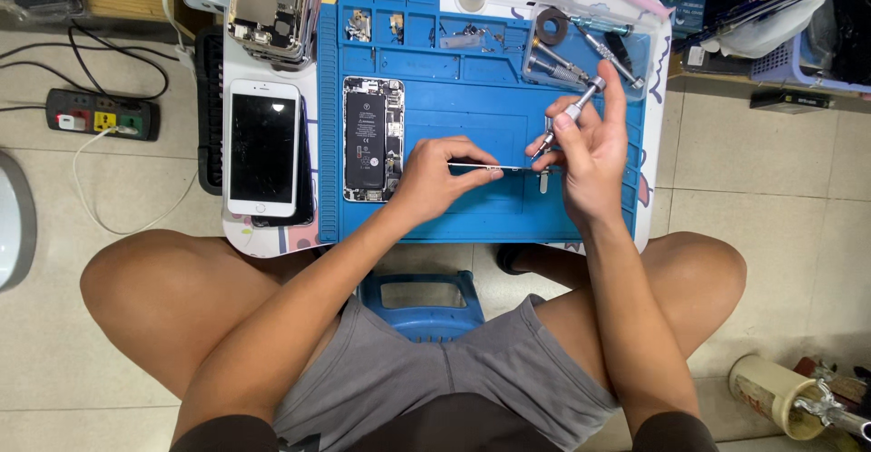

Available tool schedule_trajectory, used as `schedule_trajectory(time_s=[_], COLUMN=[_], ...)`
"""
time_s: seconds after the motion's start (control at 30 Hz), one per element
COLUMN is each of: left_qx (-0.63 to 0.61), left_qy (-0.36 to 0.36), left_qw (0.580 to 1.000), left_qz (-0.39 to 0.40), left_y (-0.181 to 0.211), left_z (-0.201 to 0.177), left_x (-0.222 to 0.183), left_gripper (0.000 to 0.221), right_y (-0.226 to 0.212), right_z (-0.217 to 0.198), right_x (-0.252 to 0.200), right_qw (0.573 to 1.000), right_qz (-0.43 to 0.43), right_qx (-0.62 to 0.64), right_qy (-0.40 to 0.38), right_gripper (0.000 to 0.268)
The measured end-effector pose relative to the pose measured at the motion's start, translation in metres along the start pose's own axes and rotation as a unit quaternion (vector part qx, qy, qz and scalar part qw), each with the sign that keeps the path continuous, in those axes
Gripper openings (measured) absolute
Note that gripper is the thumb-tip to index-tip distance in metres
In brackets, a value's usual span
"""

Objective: The person removes the battery from a disassembled smartphone, then uses tweezers and a screwdriver to remove screws and components from the phone's back cover. They place the removed parts on a blue work mat.

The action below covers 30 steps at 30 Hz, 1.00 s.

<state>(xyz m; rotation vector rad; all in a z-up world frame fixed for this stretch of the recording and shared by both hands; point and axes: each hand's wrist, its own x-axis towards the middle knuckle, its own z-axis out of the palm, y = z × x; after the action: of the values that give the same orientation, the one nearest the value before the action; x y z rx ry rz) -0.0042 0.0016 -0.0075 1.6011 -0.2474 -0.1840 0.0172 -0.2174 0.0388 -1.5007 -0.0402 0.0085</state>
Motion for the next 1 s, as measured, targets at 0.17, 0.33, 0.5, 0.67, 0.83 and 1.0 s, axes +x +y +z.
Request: schedule_trajectory(time_s=[0.17, 0.33, 0.5, 0.67, 0.83, 1.0], left_qx=[0.005, 0.020, 0.012, 0.014, 0.003, 0.008], left_qy=[-0.005, -0.008, -0.001, -0.005, -0.007, -0.005], left_qw=[1.000, 1.000, 1.000, 1.000, 1.000, 1.000], left_qz=[0.005, -0.005, -0.025, -0.016, -0.023, -0.022], left_y=[-0.001, 0.007, 0.009, 0.005, 0.001, 0.000], left_z=[0.000, 0.000, -0.002, 0.000, 0.002, 0.004], left_x=[0.002, 0.005, 0.001, -0.001, -0.001, 0.001], left_gripper=[0.013, 0.013, 0.013, 0.014, 0.013, 0.013], right_y=[-0.010, -0.006, 0.000, 0.006, 0.003, 0.005], right_z=[0.007, 0.004, 0.004, -0.006, -0.007, -0.008], right_x=[-0.002, 0.002, 0.002, 0.005, 0.000, 0.002], right_qw=[0.996, 0.993, 0.992, 0.981, 0.984, 0.985], right_qz=[0.004, -0.008, -0.011, 0.060, 0.070, 0.061], right_qx=[0.077, 0.110, 0.120, 0.184, 0.161, 0.159], right_qy=[-0.037, -0.036, -0.029, -0.012, -0.018, -0.029], right_gripper=[0.077, 0.071, 0.067, 0.065, 0.059, 0.058])
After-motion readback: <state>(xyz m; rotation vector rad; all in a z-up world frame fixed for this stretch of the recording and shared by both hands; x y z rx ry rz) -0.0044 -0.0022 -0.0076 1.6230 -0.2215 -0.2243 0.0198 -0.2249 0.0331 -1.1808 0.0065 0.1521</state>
